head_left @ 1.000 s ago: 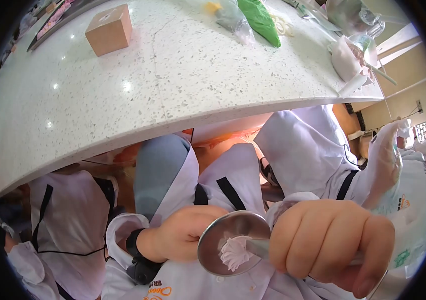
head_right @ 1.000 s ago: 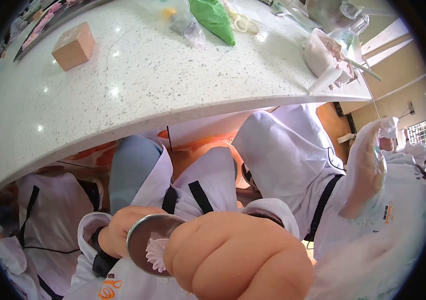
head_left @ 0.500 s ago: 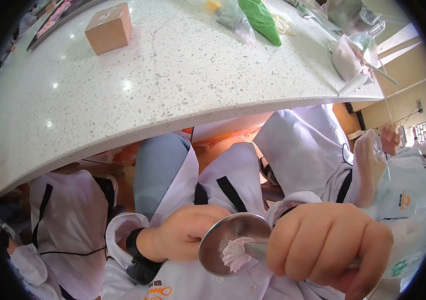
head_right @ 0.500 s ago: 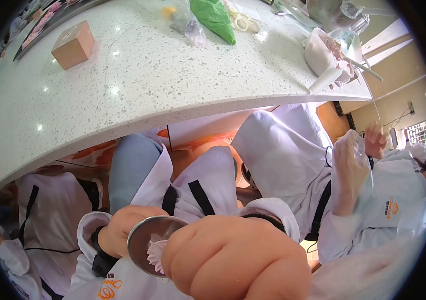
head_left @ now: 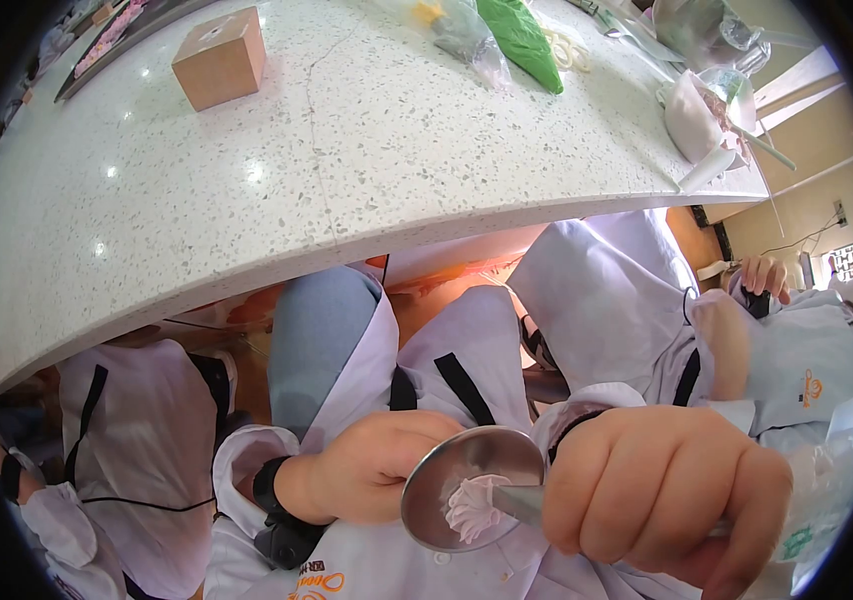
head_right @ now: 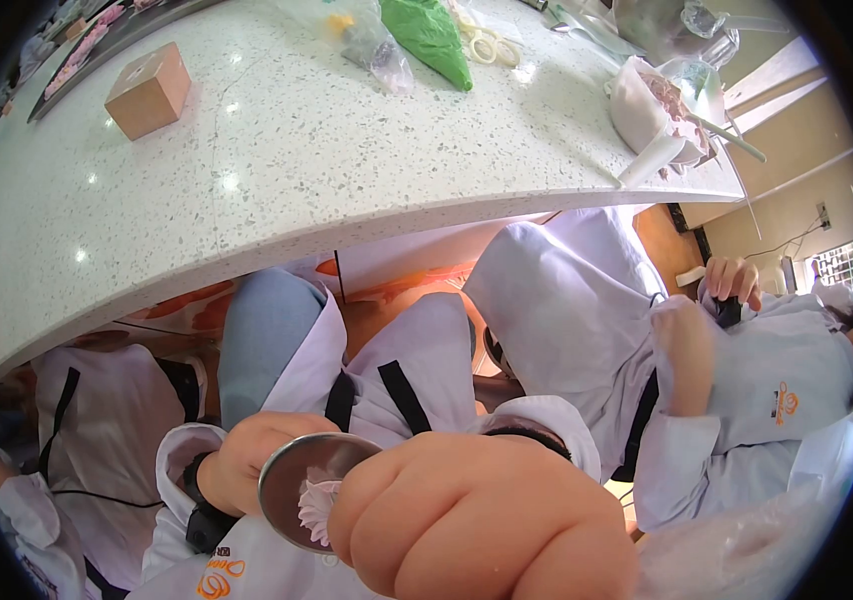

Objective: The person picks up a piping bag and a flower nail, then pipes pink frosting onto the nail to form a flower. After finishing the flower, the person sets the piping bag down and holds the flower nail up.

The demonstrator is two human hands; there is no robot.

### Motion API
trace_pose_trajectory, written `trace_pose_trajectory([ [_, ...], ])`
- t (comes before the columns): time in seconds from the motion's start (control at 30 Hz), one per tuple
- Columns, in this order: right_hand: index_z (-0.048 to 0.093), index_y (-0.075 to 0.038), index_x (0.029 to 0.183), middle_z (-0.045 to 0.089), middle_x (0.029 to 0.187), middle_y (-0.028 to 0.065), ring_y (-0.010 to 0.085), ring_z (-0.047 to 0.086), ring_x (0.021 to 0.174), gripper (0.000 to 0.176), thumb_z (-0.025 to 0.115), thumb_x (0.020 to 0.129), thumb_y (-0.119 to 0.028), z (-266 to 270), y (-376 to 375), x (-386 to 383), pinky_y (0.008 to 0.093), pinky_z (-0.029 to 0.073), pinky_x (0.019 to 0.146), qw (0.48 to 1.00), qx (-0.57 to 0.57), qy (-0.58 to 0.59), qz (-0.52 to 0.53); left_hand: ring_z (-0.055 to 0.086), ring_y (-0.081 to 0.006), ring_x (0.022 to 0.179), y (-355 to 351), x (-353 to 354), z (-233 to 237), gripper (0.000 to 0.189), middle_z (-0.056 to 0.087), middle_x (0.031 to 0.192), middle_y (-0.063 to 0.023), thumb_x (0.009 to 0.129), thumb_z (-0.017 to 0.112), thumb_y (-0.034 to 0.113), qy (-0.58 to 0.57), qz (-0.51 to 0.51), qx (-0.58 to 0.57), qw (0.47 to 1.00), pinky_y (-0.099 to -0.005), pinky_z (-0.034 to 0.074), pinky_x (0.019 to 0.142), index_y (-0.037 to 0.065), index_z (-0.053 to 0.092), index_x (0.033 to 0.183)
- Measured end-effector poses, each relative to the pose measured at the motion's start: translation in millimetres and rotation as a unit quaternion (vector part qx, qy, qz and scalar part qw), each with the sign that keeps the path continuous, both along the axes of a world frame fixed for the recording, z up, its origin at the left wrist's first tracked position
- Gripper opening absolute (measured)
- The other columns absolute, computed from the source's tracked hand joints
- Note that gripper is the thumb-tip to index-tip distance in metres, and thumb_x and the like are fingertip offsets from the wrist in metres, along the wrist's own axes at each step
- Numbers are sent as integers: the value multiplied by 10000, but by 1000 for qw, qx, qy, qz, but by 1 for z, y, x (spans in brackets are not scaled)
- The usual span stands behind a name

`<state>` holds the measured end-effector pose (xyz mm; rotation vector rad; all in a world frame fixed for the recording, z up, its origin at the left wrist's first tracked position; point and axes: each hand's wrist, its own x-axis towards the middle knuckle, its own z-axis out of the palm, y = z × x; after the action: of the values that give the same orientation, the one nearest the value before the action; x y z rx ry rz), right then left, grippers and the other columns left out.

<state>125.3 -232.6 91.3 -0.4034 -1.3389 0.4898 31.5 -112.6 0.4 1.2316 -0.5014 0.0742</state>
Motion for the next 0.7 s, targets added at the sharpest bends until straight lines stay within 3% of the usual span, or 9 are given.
trace_pose_trajectory([
  [0.07,485,-95,789,352,484,-14,101,317,352,63,485,766,-154,-10,-3,-18,238,296,337,983,46,115,-134,502,-252,704,0,1,1,152,516,803,-128,678,533,31,2,1,2,1000,-287,397,616,-7,526,824],
  [0.27,486,-90,788,346,477,-13,104,313,350,63,495,756,-144,-10,-3,-18,240,293,333,983,46,110,-138,504,-255,723,-1,0,2,162,519,818,-131,681,537,38,3,-1,2,1000,-291,397,635,-3,528,838],
  [0.4,483,-82,782,343,473,-11,103,310,346,69,505,745,-135,-6,-4,-7,238,287,325,990,42,73,-110,505,-255,725,-2,-1,-2,161,520,819,-127,680,543,43,1,7,2,1000,-293,397,637,2,526,835],
  [0.47,480,-76,780,340,467,-11,104,308,342,74,511,738,-128,7,-1,7,236,281,319,1000,-5,-18,-4,506,-254,724,-3,-1,-1,158,521,820,-126,679,545,43,2,11,-1,1000,-294,398,636,4,526,831],
  [0.5,480,-76,780,340,467,-11,104,308,342,74,511,738,-128,2,-2,3,236,281,319,1000,-4,-18,-4,507,-254,723,-3,-1,-1,156,522,820,-124,678,547,43,3,15,-4,1000,-295,398,635,7,526,828],
  [0.6,472,-74,771,336,462,-13,103,310,340,76,510,741,-133,-5,8,-24,236,284,319,990,55,84,-95,509,-254,722,-3,-1,-1,153,524,821,-123,675,551,40,2,17,-8,1000,-298,399,632,9,527,822],
  [0.63,468,-75,768,336,461,-14,102,311,340,80,507,744,-140,5,24,-39,235,284,319,946,123,217,-205,509,-254,722,-3,-1,-1,153,524,821,-123,675,551,40,2,17,-8,1000,-298,399,632,9,527,822],
  [0.67,463,-75,766,336,461,-15,102,313,340,84,505,747,-146,12,32,-46,234,284,320,868,187,343,-308,510,-255,727,-3,-2,-2,153,525,825,-124,675,551,39,7,16,-14,1000,-298,400,635,9,528,823],
  [0.7,463,-75,766,336,461,-15,102,313,340,84,505,747,-146,5,24,-40,234,284,320,867,187,342,-308,512,-256,731,-4,-2,-2,153,527,830,-126,675,551,37,11,14,-20,1000,-299,401,638,10,529,824],
])
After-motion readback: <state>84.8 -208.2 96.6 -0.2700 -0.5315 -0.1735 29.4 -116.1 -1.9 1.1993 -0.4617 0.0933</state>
